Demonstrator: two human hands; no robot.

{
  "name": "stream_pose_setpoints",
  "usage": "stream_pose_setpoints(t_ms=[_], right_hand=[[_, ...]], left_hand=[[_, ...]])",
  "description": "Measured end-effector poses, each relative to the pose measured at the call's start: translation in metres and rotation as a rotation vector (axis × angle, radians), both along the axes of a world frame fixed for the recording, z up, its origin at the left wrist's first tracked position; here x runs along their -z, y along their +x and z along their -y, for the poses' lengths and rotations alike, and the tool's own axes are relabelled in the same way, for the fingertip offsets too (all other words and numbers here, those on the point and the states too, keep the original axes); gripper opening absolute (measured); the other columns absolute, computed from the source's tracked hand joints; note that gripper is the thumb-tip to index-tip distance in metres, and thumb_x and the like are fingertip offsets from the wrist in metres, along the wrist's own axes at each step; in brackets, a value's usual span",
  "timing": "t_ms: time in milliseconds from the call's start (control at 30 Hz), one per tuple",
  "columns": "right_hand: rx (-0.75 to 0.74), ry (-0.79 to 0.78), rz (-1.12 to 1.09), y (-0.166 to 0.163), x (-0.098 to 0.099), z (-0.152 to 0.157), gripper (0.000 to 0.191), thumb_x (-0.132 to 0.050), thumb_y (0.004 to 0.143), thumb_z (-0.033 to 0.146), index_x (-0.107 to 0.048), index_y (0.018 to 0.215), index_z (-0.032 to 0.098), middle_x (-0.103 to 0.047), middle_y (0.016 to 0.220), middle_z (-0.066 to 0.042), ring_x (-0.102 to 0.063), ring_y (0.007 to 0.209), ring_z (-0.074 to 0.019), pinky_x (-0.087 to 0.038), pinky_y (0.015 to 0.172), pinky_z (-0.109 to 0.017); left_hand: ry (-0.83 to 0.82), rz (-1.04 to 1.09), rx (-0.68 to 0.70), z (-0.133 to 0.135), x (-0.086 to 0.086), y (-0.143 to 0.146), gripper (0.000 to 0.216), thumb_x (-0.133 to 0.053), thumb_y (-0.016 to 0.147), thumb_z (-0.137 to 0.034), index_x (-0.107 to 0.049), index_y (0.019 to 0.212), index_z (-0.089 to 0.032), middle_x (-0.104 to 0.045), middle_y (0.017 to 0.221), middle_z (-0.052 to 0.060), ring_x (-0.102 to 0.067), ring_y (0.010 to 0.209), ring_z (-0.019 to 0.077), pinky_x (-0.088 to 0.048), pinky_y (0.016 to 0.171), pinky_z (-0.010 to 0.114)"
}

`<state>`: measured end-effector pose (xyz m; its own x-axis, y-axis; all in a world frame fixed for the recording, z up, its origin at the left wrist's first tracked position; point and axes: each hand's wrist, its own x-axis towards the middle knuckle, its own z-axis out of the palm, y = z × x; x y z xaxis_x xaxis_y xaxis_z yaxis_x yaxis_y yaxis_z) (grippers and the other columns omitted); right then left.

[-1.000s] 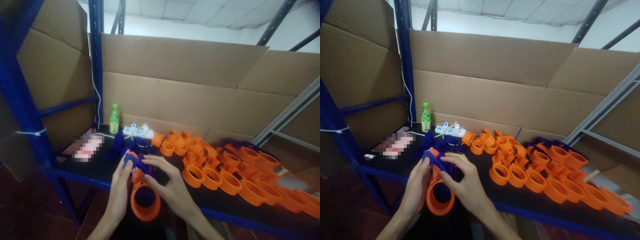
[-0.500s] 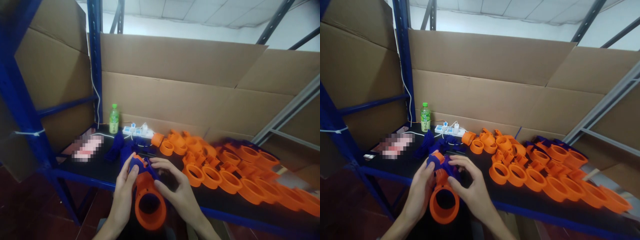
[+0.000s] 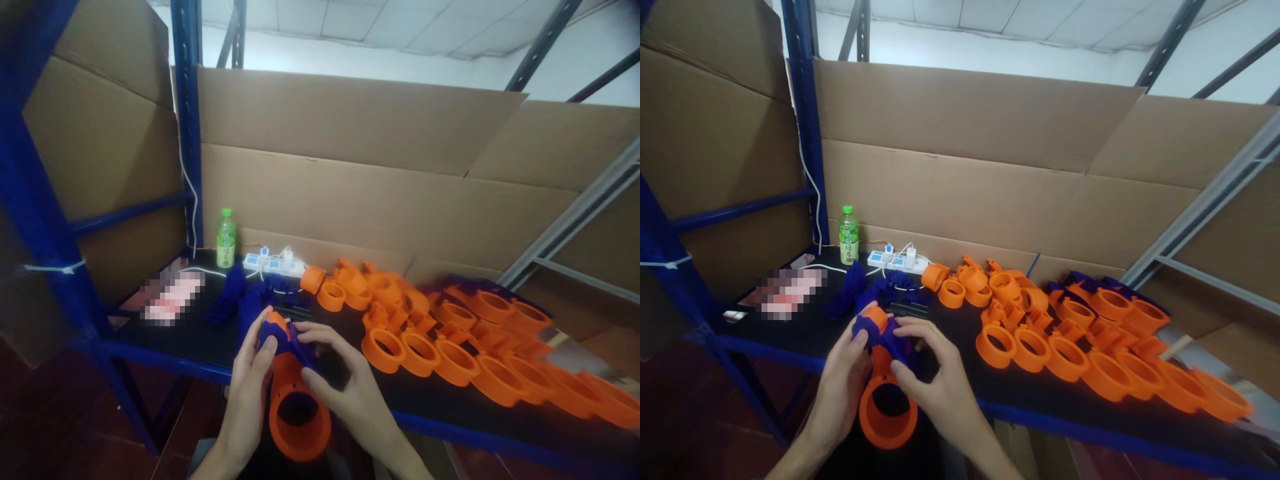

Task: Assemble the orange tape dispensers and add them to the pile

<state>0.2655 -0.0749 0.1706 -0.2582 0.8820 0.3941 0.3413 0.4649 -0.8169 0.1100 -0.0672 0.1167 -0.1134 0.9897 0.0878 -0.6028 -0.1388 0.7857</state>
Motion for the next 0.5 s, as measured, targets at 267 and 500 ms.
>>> stream_pose_setpoints(t_ms=[267,500], right_hand=[[-0.006,-0.161,-0.282,-0.005,0.008,0.01,0.023,-0.07,0.083,0.035,-0.061,0.102,0.024,-0.064,0.103,-0.004,-0.06,0.104,-0.0221,-0.048,0.093,-0.032],[-0.032,-0.318,-0.469,-0.005,0.025,0.005,0.027,-0.072,0.081,0.04,-0.06,0.098,0.023,-0.056,0.088,-0.002,-0.055,0.082,-0.0171,-0.048,0.073,-0.026]], left_hand=[[0.114,-0.012,0.342,0.019,-0.027,-0.008,0.072,-0.077,0.078,-0.027,-0.044,0.143,-0.027,-0.062,0.133,0.012,-0.06,0.119,0.0322,-0.047,0.099,0.039],[0.157,-0.042,0.31,0.021,-0.026,-0.004,0.077,-0.086,0.064,-0.034,-0.054,0.134,-0.025,-0.063,0.13,0.014,-0.058,0.119,0.0372,-0.047,0.098,0.042]])
